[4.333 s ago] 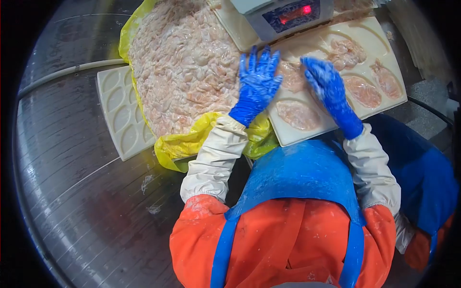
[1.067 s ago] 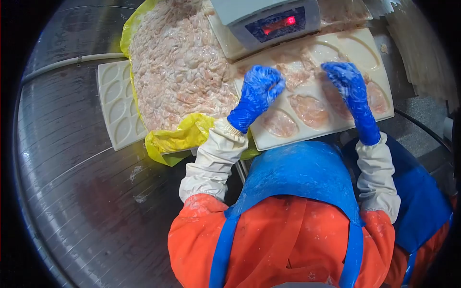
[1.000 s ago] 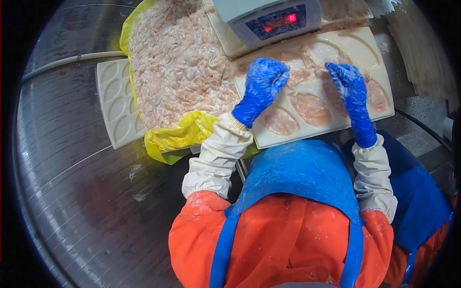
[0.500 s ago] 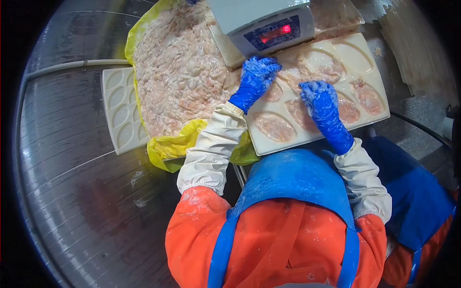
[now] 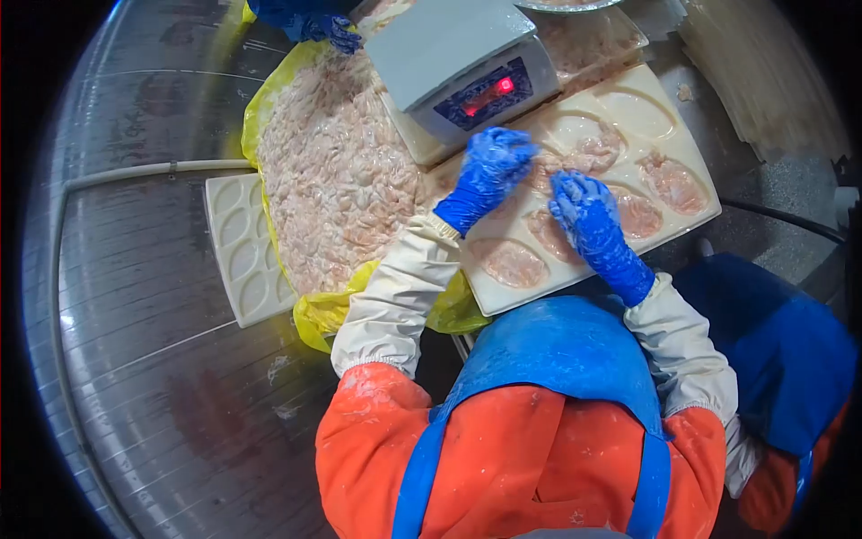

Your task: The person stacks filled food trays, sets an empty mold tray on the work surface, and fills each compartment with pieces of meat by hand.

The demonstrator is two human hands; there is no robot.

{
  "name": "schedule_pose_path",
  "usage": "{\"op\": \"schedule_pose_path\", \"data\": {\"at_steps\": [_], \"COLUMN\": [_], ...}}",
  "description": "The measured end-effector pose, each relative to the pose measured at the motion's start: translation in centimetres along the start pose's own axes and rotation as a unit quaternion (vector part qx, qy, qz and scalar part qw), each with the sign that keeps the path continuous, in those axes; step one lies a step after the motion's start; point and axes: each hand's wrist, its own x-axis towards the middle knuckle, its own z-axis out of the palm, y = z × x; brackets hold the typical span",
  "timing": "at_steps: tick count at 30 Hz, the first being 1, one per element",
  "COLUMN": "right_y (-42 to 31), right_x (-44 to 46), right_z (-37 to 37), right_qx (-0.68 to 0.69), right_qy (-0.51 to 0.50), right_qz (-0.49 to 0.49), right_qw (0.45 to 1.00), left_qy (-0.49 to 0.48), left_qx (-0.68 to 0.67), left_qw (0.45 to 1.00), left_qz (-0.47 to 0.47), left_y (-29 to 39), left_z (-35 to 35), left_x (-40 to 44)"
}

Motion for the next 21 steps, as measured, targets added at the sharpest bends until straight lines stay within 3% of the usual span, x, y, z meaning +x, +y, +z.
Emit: {"op": "schedule_pose_path", "data": {"at_steps": [2,3,5,7,10,12,13,17,19,21], "right_y": [-0.4,-0.2,0.4,0.6,0.7,-0.2,0.1,1.7,1.9,2.1], "right_x": [0.6,0.3,0.3,0.5,2.0,4.1,4.0,2.8,2.5,1.9], "right_z": [0.5,1.1,1.8,1.1,-0.5,-0.3,0.4,0.5,0.1,0.0], "right_qx": [0.003,0.002,-0.018,0.006,0.053,0.089,0.093,-0.001,0.029,0.056], "right_qy": [-0.081,-0.08,-0.009,-0.019,-0.041,0.032,-0.067,-0.061,-0.091,-0.104], "right_qz": [-0.008,-0.01,0.058,0.06,0.06,-0.033,-0.024,-0.034,-0.059,-0.092], "right_qw": [0.997,0.997,0.998,0.998,0.996,0.995,0.993,0.998,0.994,0.989], "left_qy": [-0.047,-0.128,-0.126,-0.104,0.014,-0.07,-0.07,0.013,-0.06,-0.101], "left_qx": [-0.047,0.038,0.073,0.118,0.057,0.135,0.116,0.057,0.087,0.163], "left_qw": [0.997,0.989,0.989,0.987,0.998,0.988,0.991,0.997,0.994,0.979], "left_qz": [0.043,0.058,0.036,0.028,0.018,0.023,0.01,-0.053,-0.034,-0.075], "left_y": [1.3,0.8,-1.4,-1.8,-1.0,0.2,0.4,0.6,1.8,-0.1], "left_z": [1.1,1.9,1.2,0.0,-1.0,-0.3,-0.7,-1.8,-1.4,0.8], "left_x": [1.3,1.5,1.1,0.1,-1.5,-3.3,-3.9,-4.2,-3.5,-3.9]}}
